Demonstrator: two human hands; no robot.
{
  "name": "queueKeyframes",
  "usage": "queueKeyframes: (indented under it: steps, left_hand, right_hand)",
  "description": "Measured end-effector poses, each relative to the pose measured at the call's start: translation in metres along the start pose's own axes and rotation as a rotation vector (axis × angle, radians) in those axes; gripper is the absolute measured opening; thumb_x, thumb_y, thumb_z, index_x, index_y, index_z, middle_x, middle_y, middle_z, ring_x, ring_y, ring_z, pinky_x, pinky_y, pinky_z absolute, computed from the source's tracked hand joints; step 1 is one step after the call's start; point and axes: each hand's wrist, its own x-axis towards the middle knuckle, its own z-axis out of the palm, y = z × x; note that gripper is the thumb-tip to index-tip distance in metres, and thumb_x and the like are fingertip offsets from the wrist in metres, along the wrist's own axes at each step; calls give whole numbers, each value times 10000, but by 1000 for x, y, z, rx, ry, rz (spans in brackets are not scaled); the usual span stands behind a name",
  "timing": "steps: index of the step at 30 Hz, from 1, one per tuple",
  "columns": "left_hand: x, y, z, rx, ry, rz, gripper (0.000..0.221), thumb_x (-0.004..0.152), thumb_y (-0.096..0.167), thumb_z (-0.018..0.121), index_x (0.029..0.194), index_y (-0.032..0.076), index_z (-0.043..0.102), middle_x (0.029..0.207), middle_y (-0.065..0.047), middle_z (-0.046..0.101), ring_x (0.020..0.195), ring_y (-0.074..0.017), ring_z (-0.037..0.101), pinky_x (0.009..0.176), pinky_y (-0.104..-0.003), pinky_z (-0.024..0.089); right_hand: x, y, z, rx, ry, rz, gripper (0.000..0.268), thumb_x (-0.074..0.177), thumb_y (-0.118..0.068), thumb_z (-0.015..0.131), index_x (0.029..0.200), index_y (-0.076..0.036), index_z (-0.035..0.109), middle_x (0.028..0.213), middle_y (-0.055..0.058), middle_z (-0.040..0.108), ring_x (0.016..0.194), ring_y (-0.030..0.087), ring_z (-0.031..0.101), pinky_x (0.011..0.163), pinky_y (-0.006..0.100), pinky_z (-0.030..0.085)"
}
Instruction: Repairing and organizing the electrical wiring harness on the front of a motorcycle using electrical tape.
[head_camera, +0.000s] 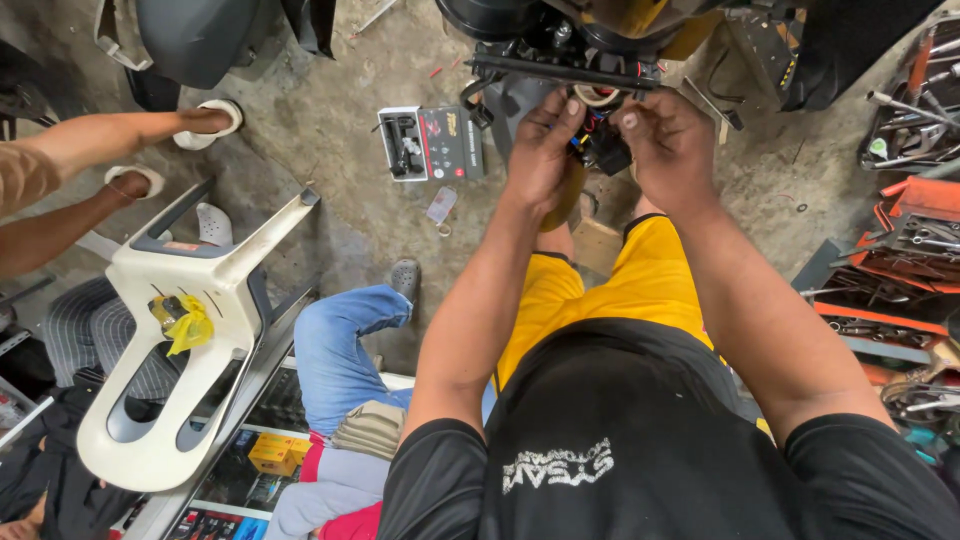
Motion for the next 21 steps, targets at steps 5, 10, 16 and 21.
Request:
queueKeyframes:
  steps: [5, 10, 16, 21]
  left_hand:
    - [-8, 0, -1, 57, 30, -23, 263, 1129, 139, 706, 1324, -36, 728, 1343, -145, 745, 1272, -239, 666, 1151, -390, 493]
    - [-13, 1, 0, 121, 60, -37, 303, 1135, 192, 702, 1322, -44, 725, 1367, -122, 729, 1288, -201, 655, 1145, -352, 494]
    - [-11, -1, 12, -12, 113, -38, 274, 1138, 186, 693, 1289, -39, 734, 1326, -171, 743, 1244, -262, 683, 1105, -403, 528]
    - [-8, -3, 8, 461, 279, 116, 236, 1115, 283, 680, 1200, 87, 782, 1205, -16, 774, 1134, -114, 675, 1036, -288, 539]
  right_hand:
    - [22, -10, 0, -304, -57, 52, 66, 1092, -27, 707, 1064, -40, 765, 923, 61, 774, 790, 152, 647, 654, 359, 500]
    - [50, 20, -6, -575, -268, -268, 341, 855, -76, 763, 1181, -22, 846, 1163, 189, 825, 1139, 354, 765, 977, 452, 580]
    - [48, 15, 10, -608, -272, -34, 285, 1015, -301, 794, 1231, -116, 814, 1194, 134, 812, 1139, 330, 746, 893, 444, 565]
    - [46, 4, 20, -301, -97, 642, 707, 872, -433, 910, 1382, -104, 547, 1383, 113, 700, 1300, 267, 666, 1037, 383, 541]
